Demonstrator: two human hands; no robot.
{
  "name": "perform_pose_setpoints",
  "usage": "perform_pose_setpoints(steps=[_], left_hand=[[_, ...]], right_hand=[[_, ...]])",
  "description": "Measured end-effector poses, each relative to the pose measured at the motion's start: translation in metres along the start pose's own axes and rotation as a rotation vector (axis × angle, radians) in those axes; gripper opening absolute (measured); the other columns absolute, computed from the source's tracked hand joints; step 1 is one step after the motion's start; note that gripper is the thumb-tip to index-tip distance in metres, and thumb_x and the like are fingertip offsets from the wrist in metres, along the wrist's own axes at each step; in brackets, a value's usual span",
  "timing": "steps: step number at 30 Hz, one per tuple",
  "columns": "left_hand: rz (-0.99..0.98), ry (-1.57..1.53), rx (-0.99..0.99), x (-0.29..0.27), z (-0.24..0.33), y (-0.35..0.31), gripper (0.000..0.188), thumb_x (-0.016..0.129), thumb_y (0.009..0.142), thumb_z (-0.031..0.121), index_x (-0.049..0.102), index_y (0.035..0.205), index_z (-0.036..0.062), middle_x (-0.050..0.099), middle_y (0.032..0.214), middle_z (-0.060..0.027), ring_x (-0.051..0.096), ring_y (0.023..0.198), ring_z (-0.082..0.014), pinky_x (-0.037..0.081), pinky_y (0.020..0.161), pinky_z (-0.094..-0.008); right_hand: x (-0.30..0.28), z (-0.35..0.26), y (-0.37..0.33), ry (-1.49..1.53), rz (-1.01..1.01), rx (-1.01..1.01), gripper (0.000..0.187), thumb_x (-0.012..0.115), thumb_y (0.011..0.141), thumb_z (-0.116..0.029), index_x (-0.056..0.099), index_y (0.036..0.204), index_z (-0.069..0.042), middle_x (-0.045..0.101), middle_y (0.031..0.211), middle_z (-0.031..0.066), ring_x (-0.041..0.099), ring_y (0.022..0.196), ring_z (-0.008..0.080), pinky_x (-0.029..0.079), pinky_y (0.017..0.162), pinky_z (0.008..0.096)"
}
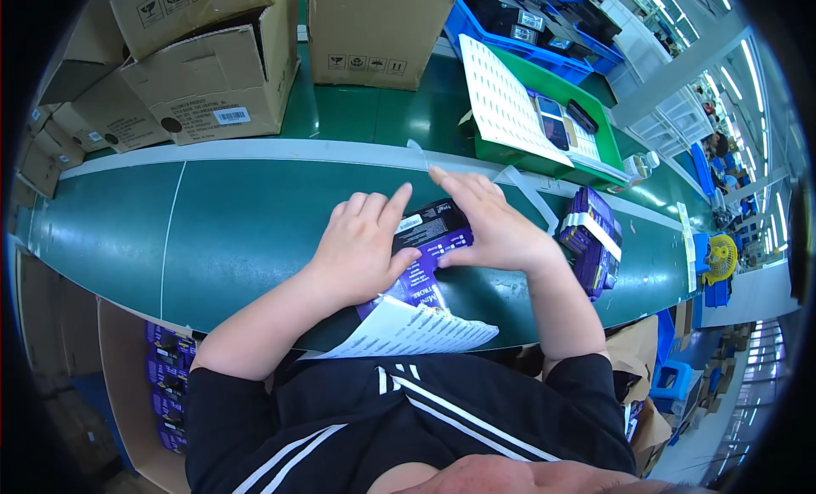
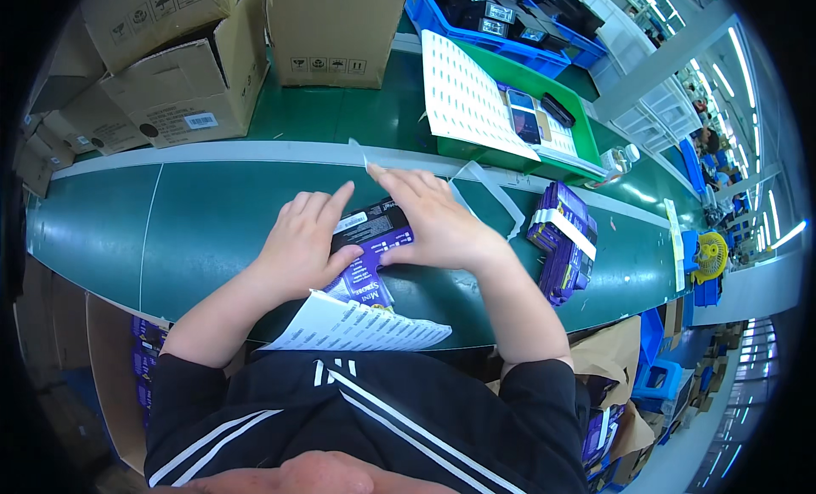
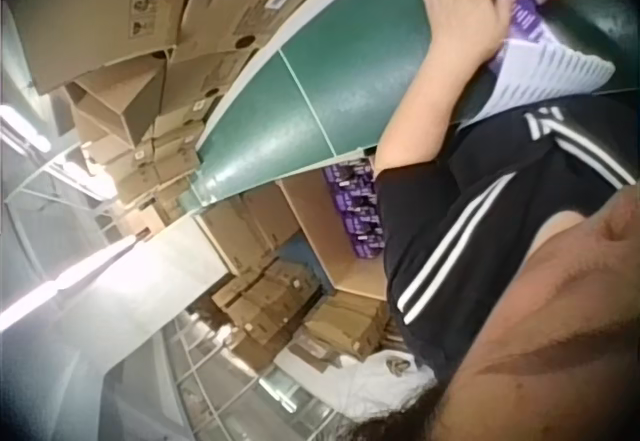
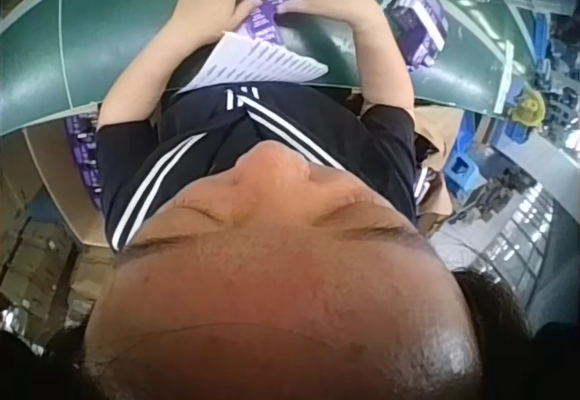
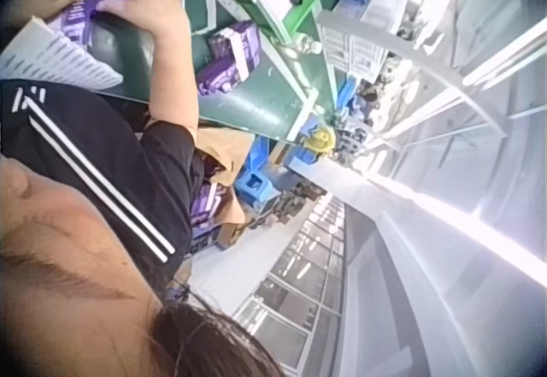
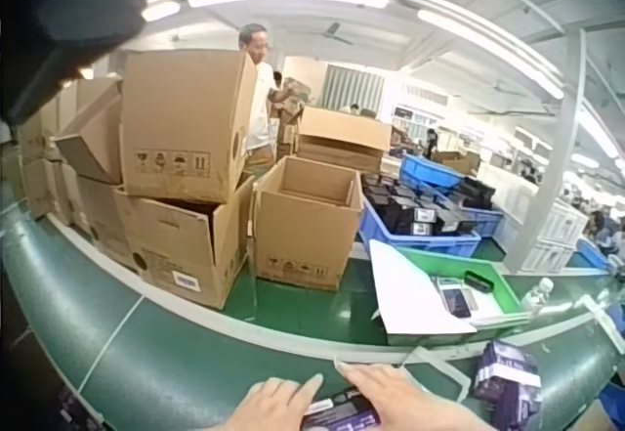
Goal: The person unpacks stacks of folded cardboard boxes and places them on the table. The person then peels adhesive labels from a backing sheet and sticks them onto the folded cardboard boxes by hand.
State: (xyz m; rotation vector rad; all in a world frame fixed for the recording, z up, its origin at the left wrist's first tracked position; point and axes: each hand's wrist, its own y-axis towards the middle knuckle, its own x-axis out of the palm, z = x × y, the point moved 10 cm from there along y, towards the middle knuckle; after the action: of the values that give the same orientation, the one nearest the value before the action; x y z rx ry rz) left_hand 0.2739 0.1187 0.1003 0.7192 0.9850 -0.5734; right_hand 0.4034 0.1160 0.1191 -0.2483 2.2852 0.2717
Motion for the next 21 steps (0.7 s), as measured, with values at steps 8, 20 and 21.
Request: perform_pose_setpoints(steps=[8,20,21], left_hand=[[0.165,-0.057,-0.004,-0.013,-0.004,-0.004,0.047,0.059,0.093,0.029,0.056,0.131,0.0013,0.058,0.113,-0.0171,0.051,0.11,-0.0315,0.041,0.096,-0.0435],[0.321,-0.97,-0.514,-0.083,-0.141,-0.041,0.025,0.052,0.094,0.003,0.066,0.114,-0.003,0.069,0.092,-0.0079,0.059,0.07,-0.0111,0.05,0.065,-0.0254],[0.283,-0.833,-0.629,-0.074,-0.163,-0.058,0.024,0.052,0.094,0.003,0.066,0.112,-0.0029,0.069,0.093,-0.0091,0.06,0.07,-0.0119,0.05,0.067,-0.0254]], right_hand=[[-0.003,-0.025,-0.004,-0.291,-0.273,-0.152,0.095,0.087,0.064,-0.02,0.041,0.147,-0.009,0.058,0.129,0.0135,0.054,0.113,0.0319,0.037,0.105,0.0408],[-0.05,-0.045,-0.009,0.146,0.335,-0.11,0.039,0.077,0.077,-0.014,0.063,0.112,-0.004,0.063,0.103,0.01,0.057,0.098,0.026,0.045,0.091,0.0357],[-0.044,-0.021,-0.011,0.256,0.35,0.024,0.028,0.075,0.079,-0.013,0.066,0.103,-0.004,0.063,0.1,0.0092,0.057,0.095,0.0248,0.045,0.089,0.035]])
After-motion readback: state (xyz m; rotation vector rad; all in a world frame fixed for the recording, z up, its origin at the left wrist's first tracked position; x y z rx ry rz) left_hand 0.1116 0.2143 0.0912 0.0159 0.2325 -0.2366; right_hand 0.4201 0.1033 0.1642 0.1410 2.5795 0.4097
